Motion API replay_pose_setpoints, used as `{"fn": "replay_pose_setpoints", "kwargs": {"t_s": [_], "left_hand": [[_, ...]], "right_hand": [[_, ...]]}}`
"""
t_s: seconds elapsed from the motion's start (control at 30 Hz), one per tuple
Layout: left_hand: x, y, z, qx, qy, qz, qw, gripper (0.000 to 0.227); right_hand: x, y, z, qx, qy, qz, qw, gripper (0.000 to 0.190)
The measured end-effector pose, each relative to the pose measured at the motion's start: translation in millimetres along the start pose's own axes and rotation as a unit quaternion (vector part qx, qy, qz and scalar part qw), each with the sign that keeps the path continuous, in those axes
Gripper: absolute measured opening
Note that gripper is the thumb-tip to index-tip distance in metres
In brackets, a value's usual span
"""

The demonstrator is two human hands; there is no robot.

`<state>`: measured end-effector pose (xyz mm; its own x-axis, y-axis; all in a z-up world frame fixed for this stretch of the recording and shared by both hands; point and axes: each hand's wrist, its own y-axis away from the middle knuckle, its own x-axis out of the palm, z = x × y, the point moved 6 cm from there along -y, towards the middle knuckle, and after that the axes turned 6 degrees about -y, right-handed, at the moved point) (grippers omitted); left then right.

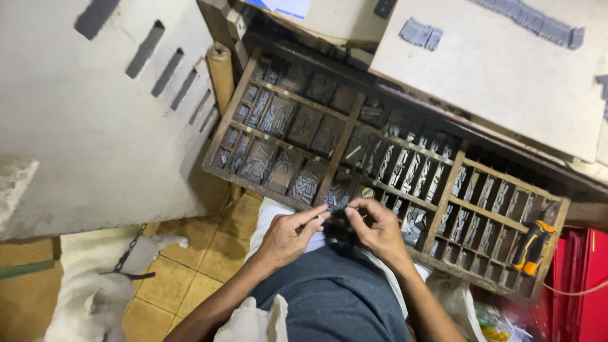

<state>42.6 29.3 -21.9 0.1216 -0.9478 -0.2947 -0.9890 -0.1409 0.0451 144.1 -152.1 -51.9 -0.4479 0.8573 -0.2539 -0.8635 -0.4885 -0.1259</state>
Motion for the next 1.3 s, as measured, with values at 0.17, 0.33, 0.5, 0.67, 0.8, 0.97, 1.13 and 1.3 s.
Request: {"fn": "replay_pose_setpoints", "kwargs": {"t_s": [0.17,0.33,0.5,0.67,0.8,0.97,1.13,1.3], "left_hand": [[4.0,1.2,20.3,0.013,0.037,-0.028,0.999,0.034],[-13.2,14.0,-10.0,0.012,0.034,-0.029,0.999,0.033],[-22.3,15.8,-44.3,0.089,-0.033,-0.014,0.995,0.033],[-42.9,15.9,-44.5,0.092,-0.042,-0.037,0.994,0.034],[-51.0,13.2,-31.8,0.058,-0.011,-0.065,0.996,0.039],[-45.1,9.9,-31.5,0.068,0.002,-0.059,0.996,0.038],[-33.0,8.5,-32.0,0.083,-0.010,-0.041,0.996,0.038],[-13.5,7.6,-13.3,0.082,-0.092,-0.060,0.991,0.038]], "right_hand": [[12.1,-15.7,-15.0,0.027,0.068,0.024,0.997,0.017],[69.4,-60.3,-7.1,0.071,0.041,0.082,0.993,0.017],[167.5,-113.9,-0.3,0.021,0.034,0.227,0.973,0.017],[191.2,-132.0,38.5,0.033,0.030,0.227,0.973,0.029],[140.2,-131.2,-6.7,0.036,0.062,0.169,0.983,0.032],[55.5,-92.3,37.1,0.092,0.037,0.122,0.988,0.036],[27.5,-46.9,83.0,-0.033,0.044,0.122,0.991,0.027],[45.5,-13.5,130.9,-0.213,0.041,0.138,0.966,0.017]]}}
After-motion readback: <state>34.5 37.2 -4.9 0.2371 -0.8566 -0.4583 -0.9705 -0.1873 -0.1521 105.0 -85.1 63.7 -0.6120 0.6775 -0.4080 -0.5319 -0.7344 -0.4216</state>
